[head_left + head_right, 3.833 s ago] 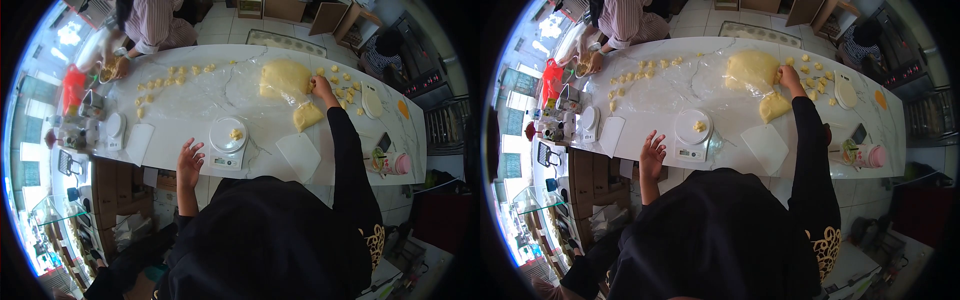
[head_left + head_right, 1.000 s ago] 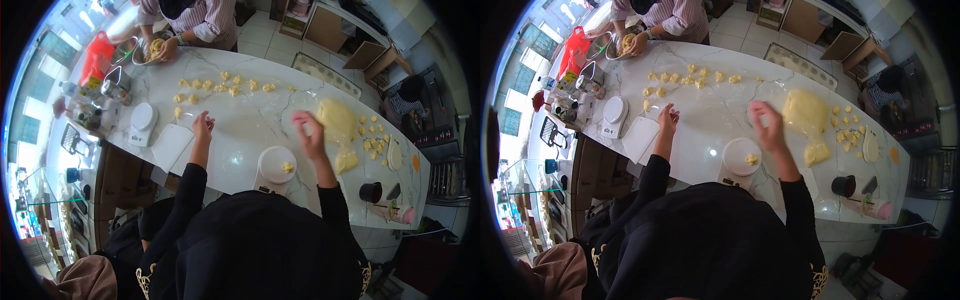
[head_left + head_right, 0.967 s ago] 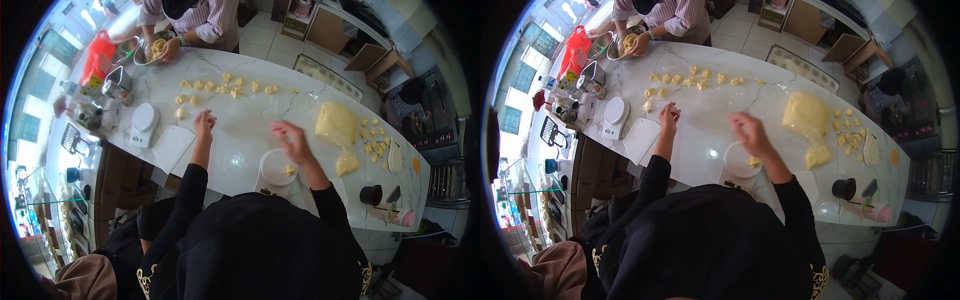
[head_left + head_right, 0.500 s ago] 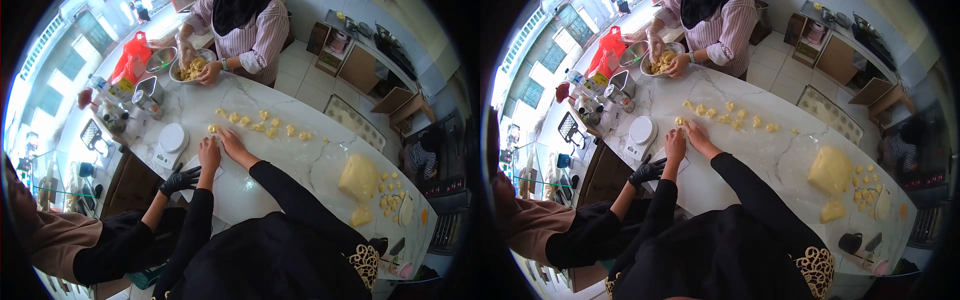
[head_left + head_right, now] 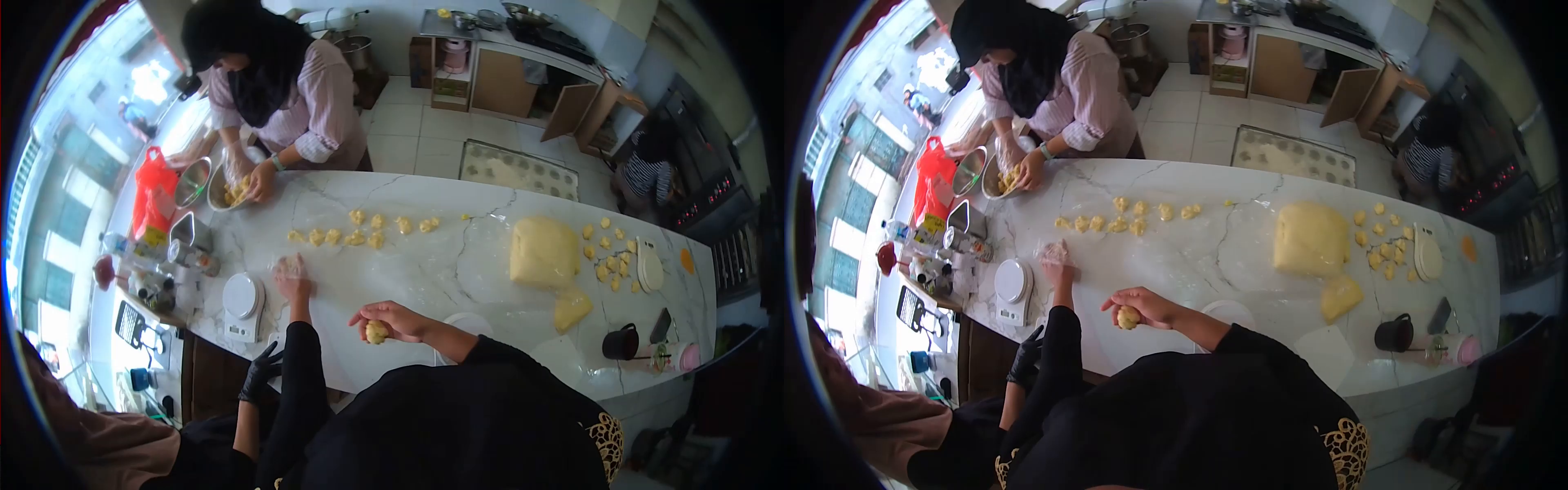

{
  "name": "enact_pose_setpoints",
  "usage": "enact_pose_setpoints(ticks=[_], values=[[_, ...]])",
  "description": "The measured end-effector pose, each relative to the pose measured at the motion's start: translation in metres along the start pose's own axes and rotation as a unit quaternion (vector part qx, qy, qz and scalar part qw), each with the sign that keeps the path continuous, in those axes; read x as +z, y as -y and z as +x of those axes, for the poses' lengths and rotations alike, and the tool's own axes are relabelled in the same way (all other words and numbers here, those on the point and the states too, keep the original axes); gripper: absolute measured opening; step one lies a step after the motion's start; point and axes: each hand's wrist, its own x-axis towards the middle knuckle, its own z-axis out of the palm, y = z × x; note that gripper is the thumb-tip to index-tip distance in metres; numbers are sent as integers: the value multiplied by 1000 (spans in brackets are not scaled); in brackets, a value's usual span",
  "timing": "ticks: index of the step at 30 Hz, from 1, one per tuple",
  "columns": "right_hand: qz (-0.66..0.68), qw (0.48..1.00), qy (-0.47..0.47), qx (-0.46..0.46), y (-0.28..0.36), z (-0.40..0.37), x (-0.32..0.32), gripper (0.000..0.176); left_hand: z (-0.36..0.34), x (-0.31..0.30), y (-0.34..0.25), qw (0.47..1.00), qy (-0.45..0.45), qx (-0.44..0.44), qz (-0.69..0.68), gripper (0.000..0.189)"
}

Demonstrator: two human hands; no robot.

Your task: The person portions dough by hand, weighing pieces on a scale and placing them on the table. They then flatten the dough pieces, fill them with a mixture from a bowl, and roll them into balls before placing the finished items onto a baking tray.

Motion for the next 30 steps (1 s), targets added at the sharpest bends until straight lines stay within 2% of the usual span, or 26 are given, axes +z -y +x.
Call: enact_pose_setpoints(ticks=[2,4,6,7,8,9,10,11,12,13,14,15,17,19,20,21,23,24,26,27,29,30], values=[[-11,998,-8,-58,2,-49,-4,30,0,-25,-24,963,148,89,208,29],[0,993,-51,-111,3,-97,-8,29,4,0,1,964,105,146,194,24],[11,984,-89,-156,-1,-144,-13,28,18,32,27,991,127,-10,-39,16],[4,973,-135,-187,-4,-165,-16,28,28,50,48,990,136,7,-43,16],[-3,961,-177,-214,-9,-185,-17,27,37,65,68,975,171,-9,-143,13],[-3,943,-226,-244,-14,-203,-15,27,38,54,56,949,203,-30,-240,11],[-7,926,-267,-268,-17,-219,-12,27,32,39,51,979,141,9,-145,13],[6,913,-292,-284,-20,-234,-11,27,34,37,47,981,130,1,-143,13],[13,905,-308,-294,-25,-247,-10,28,36,31,53,979,114,158,-66,13],[15,897,-318,-306,-29,-256,-11,27,39,21,63,949,98,300,23,13],[14,891,-325,-317,-31,-262,-12,26,39,13,55,980,137,142,-31,13],[13,886,-331,-323,-34,-266,-13,25,39,7,40,982,165,-18,-92,13],[0,894,-318,-316,-36,-265,-12,24,39,5,40,993,10,20,-117,17],[12,879,-349,-324,-37,-262,-8,23,42,-6,42,991,14,-13,-130,22],[1,889,-335,-312,-38,-260,-7,23,46,-7,42,950,81,-174,-248,25],[-3,889,-340,-305,-38,-256,-6,23,47,-9,42,863,140,-324,-361,28],[-12,896,-336,-291,-36,-248,-6,24,42,-32,28,882,218,-314,-275,30],[-6,902,-323,-288,-35,-244,-6,23,40,-25,37,882,209,-320,-276,30],[-2,907,-306,-288,-33,-237,-6,22,41,-15,41,949,231,-191,-97,40],[-8,910,-309,-278,-31,-233,-6,22,41,-15,41,950,226,-193,-99,40],[-18,912,-312,-267,-28,-227,-6,22,36,-12,43,988,136,-76,15,46],[-19,913,-310,-266,-26,-223,-7,22,34,-9,46,988,134,-78,12,46]])
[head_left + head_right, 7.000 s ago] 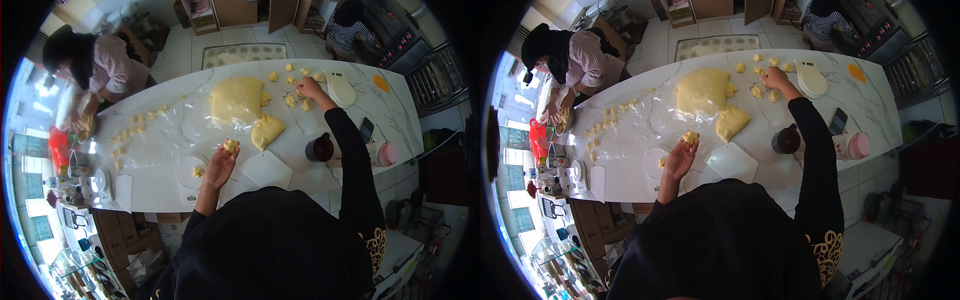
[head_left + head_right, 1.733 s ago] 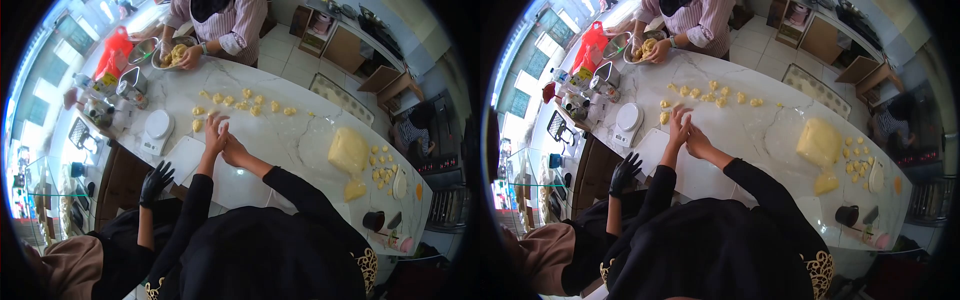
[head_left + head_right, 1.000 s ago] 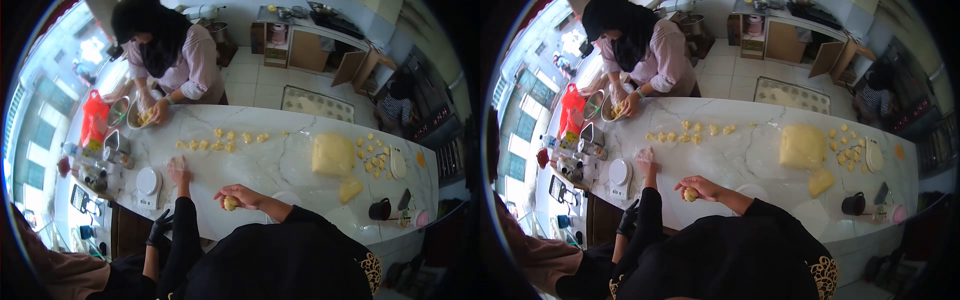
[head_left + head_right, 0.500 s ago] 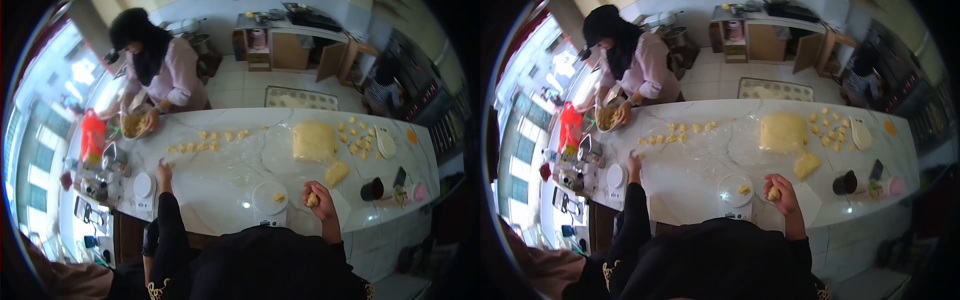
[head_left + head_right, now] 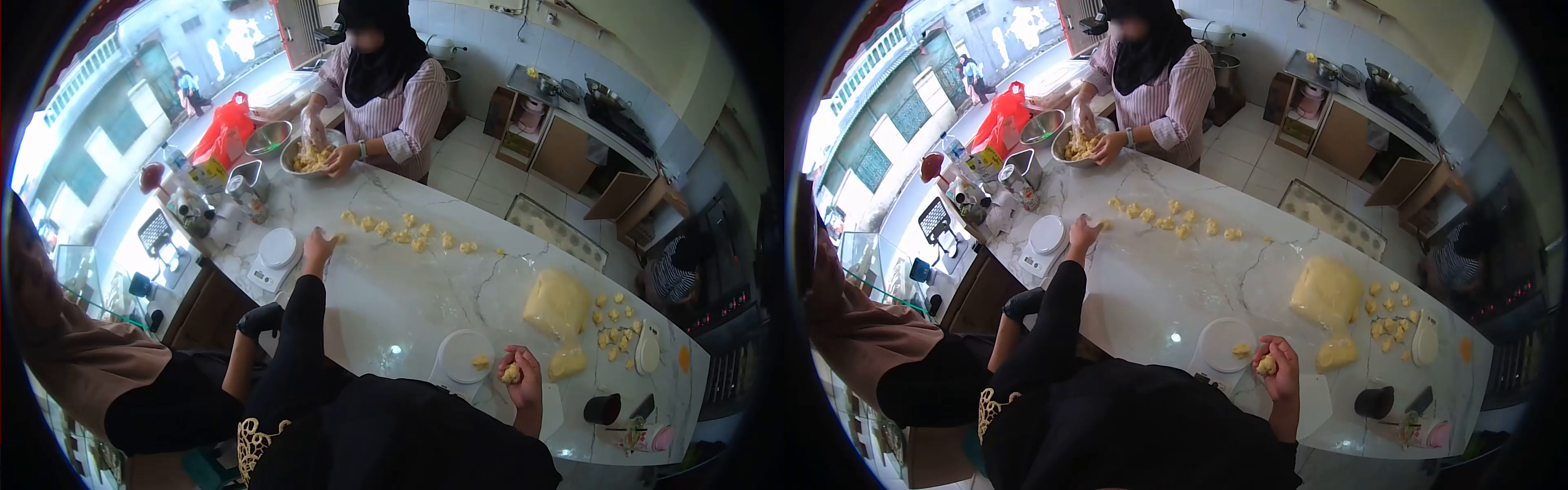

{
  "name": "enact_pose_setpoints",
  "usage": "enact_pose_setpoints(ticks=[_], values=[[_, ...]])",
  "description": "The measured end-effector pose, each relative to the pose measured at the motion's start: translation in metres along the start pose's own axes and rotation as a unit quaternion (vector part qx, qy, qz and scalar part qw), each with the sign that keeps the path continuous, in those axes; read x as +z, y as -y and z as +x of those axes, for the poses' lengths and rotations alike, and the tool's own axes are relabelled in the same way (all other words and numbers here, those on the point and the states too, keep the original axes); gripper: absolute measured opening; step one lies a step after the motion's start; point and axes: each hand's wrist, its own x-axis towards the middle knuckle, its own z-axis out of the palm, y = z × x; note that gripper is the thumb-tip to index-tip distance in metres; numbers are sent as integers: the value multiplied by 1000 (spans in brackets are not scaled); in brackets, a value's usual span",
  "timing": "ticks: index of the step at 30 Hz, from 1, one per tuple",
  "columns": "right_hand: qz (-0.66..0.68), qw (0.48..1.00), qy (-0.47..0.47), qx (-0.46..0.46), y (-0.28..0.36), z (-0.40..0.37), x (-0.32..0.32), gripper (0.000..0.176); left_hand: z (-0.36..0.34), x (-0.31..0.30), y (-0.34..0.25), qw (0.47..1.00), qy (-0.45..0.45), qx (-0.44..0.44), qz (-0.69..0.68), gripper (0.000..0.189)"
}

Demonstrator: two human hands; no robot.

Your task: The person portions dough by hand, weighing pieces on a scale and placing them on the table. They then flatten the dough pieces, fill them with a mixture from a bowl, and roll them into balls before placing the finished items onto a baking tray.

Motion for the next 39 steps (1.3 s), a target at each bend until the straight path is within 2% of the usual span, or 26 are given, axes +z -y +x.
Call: enact_pose_setpoints(ticks=[2,3,5,8,12,14,16,18,20,21,22,23,24,25,27,28,29,30,31,32,33,35,37,38,39], values=[[2,1000,-5,7,0,5,2,21,8,17,15,978,-12,210,-2,43],[1,1000,-5,6,0,8,3,21,11,16,14,978,-12,209,-3,43],[-5,1000,-20,8,-2,10,2,21,12,14,13,956,156,239,65,39],[-10,999,-28,13,-2,10,-1,21,3,1,1,966,133,204,89,46],[3,1000,-30,3,-1,6,-4,21,-2,-9,-18,945,182,220,161,41],[-2,999,-41,-11,1,2,-8,21,1,-6,-18,956,143,188,176,39],[-15,999,-41,-20,5,-5,-6,21,15,15,1,955,101,219,173,39],[-9,998,-60,-36,8,-15,-9,21,42,45,36,935,76,281,200,38],[-6,995,-85,-48,15,-28,-13,21,23,17,23,931,84,310,173,33],[-9,995,-86,-53,18,-35,-15,21,26,19,28,897,54,366,240,29],[-12,995,-87,-55,21,-44,-17,21,18,13,21,940,67,275,190,30],[-3,992,-106,-60,21,-51,-23,21,16,11,20,953,25,264,149,33],[-7,992,-101,-69,20,-56,-30,21,-2,-6,-2,993,-32,108,32,38],[-12,993,-94,-74,20,-63,-36,21,-15,-24,-13,990,-58,124,-8,43],[-12,992,-99,-72,27,-77,-43,22,-10,-32,-2,997,16,22,-75,46],[-16,993,-94,-71,30,-85,-47,22,-22,-30,6,997,26,24,-67,46],[-11,993,-104,-62,35,-93,-51,22,-39,-38,8,980,18,-30,-197,43],[9,991,-100,-92,43,-99,-55,22,-56,-47,9,942,7,-86,-324,41],[31,987,-101,-122,50,-121,-71,22,-100,-64,12,891,26,-140,-432,34],[34,986,-106,-122,60,-133,-80,22,-142,-85,-13,835,-10,-189,-516,32],[31,981,-117,-152,71,-146,-91,22,-164,-91,-9,770,32,-233,-594,30],[21,975,-128,-183,94,-176,-117,22,-211,-101,-9,626,120,-172,-752,26],[23,966,-136,-219,122,-210,-150,22,-258,-110,-25,529,208,-87,-818,23],[13,963,-137,-232,134,-225,-165,22,-286,-120,-48,536,203,-88,-815,21],[4,966,-128,-223,142,-239,-179,22,-303,-120,-54,513,246,-38,-821,24]])
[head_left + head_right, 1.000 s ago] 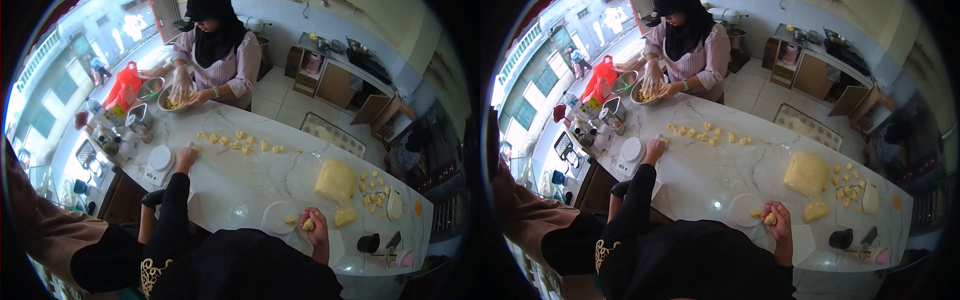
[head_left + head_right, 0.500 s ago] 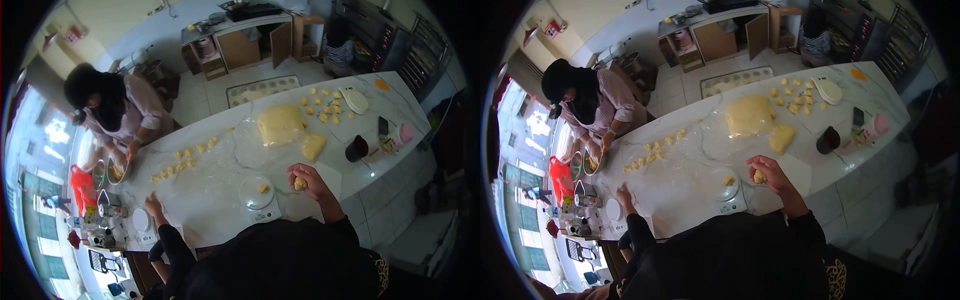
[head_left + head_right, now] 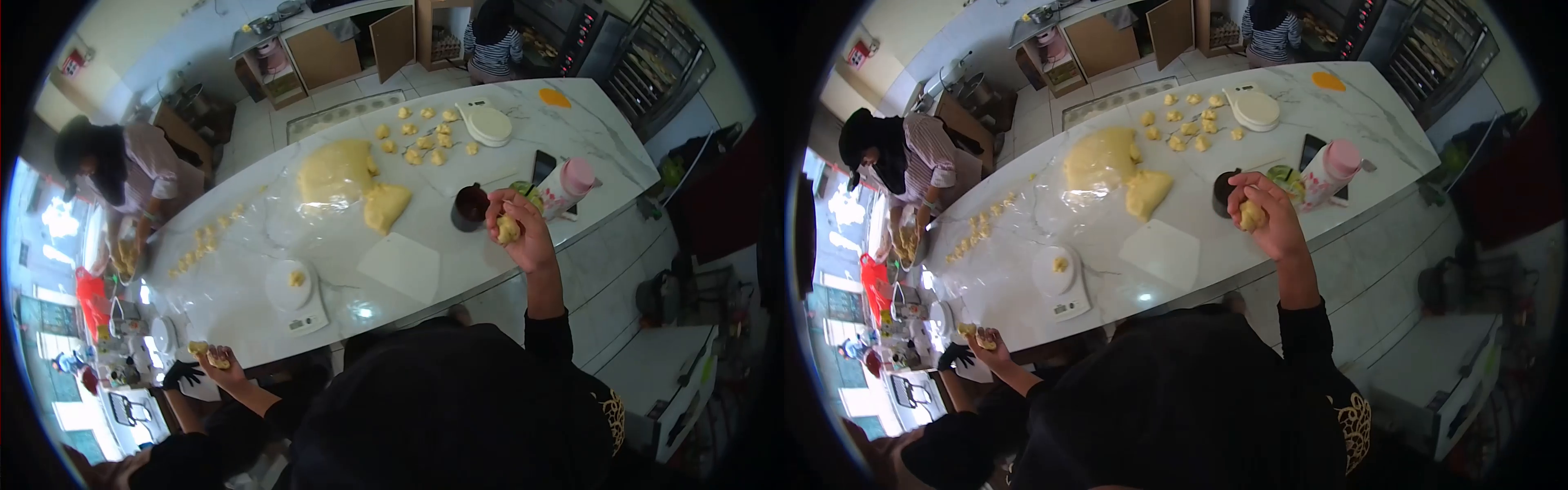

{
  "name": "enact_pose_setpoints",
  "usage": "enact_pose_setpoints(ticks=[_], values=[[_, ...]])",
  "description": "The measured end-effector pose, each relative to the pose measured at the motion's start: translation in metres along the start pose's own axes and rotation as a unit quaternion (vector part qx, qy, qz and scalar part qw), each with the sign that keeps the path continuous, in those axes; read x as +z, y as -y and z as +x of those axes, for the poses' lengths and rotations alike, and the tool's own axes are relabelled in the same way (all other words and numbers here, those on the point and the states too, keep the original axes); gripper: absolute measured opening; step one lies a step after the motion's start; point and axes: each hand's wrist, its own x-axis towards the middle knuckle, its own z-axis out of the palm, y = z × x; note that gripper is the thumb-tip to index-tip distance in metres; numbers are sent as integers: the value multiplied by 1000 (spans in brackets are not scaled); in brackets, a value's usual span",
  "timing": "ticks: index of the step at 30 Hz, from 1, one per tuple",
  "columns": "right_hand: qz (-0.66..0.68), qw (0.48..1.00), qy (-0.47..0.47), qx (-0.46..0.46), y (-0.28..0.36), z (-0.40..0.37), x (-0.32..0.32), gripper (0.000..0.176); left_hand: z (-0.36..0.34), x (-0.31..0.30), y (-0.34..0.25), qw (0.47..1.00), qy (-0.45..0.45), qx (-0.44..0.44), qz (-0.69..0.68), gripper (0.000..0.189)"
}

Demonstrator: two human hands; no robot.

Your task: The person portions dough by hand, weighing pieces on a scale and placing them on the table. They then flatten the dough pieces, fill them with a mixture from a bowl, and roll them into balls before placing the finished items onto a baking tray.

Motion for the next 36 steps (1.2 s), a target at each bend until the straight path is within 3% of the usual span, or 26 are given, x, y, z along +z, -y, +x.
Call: enact_pose_setpoints(ticks=[2,4,8,10,16,23,27,31,36], values=[[37,999,27,15,28,-9,-31,22,-36,66,29,997,-71,10,-29,26],[32,997,56,33,42,-18,-54,23,-56,102,53,998,48,-20,-47,27],[41,990,95,95,46,-34,-82,23,-95,168,100,990,64,-65,-105,22],[67,977,157,126,40,-39,-86,22,-122,197,115,991,41,-91,-87,20],[116,929,284,208,11,-45,-78,20,-193,215,147,989,-73,-130,3,30],[72,851,407,324,-1,-53,-69,18,-268,181,181,975,-1,-182,-125,34],[76,823,443,348,-2,-60,-71,18,-288,204,192,979,-68,-180,-71,33],[63,831,430,348,15,-69,-87,19,-292,215,197,977,-68,-188,-70,33],[76,891,335,297,41,-95,-148,22,-269,240,187,976,-3,-217,2,33]])
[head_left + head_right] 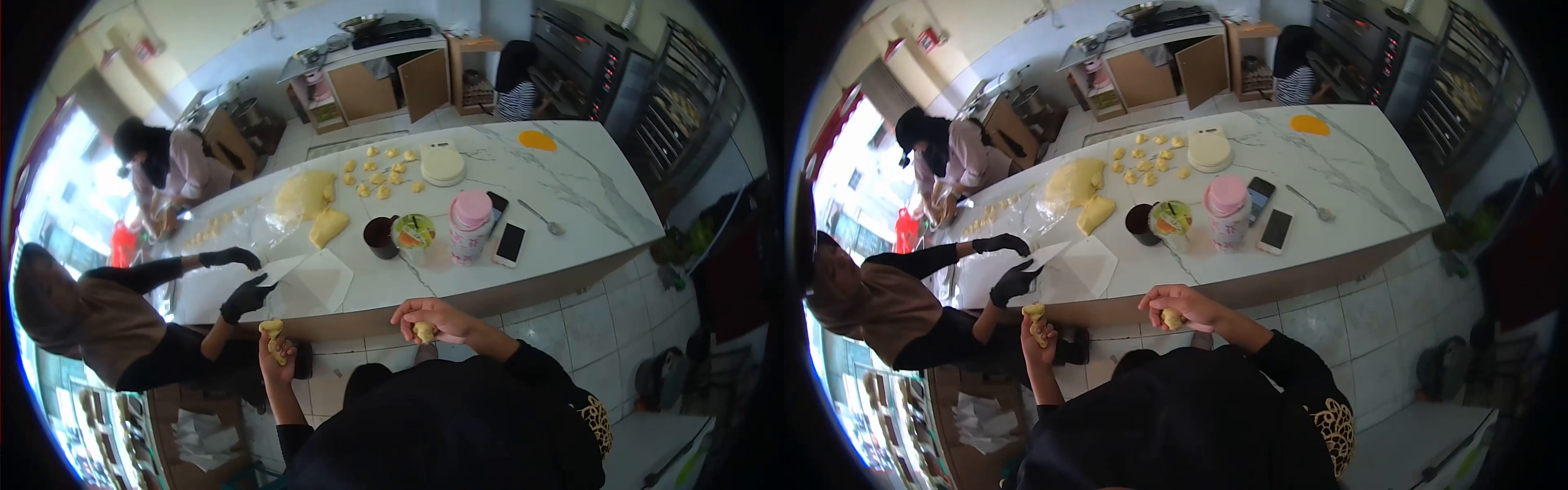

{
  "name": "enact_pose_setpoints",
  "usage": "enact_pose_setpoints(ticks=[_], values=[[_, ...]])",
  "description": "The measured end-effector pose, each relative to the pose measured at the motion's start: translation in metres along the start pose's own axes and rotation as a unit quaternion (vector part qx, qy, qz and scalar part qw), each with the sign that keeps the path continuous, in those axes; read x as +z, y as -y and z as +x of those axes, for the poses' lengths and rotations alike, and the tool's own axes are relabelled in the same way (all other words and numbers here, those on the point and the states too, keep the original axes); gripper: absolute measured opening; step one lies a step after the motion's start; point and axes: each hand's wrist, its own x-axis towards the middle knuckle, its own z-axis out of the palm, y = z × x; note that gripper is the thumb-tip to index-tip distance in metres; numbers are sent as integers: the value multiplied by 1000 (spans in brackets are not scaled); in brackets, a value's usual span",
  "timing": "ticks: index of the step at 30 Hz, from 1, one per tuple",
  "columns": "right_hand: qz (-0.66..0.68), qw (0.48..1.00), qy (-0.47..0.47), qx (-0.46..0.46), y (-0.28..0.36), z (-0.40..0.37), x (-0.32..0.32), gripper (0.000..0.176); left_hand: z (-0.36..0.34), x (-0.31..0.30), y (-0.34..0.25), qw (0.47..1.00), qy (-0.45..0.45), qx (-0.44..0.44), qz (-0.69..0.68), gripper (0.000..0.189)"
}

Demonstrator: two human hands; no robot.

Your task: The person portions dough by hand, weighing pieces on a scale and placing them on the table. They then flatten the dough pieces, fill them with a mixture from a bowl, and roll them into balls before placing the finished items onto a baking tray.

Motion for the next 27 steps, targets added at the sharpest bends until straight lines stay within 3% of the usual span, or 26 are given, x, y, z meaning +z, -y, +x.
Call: enact_pose_setpoints(ticks=[2,4,7,11,15,17,20,22,24,27], values=[[6,998,-54,-18,-5,-40,-6,22,13,11,-11,995,-63,-46,59,34],[-46,993,-106,-4,-3,-93,-7,22,29,31,-27,979,5,-58,193,34],[-121,959,-253,-47,-2,-179,-6,21,50,53,-37,955,70,-67,280,35],[-137,881,-419,-172,24,-270,-19,18,41,86,5,976,105,-24,191,39],[-157,858,-437,-219,104,-342,-6,17,12,138,27,966,126,-52,219,39],[-248,812,-448,-278,124,-377,-15,19,0,160,40,925,145,-89,340,38],[-178,802,-480,-306,93,-426,-51,22,-11,180,88,929,122,-68,343,37],[-96,800,-502,-314,81,-447,-78,23,-20,200,130,956,98,-57,272,36],[-30,802,-515,-302,50,-474,-105,22,-30,212,161,974,89,-78,193,36],[1,802,-532,-270,35,-501,-128,21,-43,236,190,975,85,-82,187,37]])
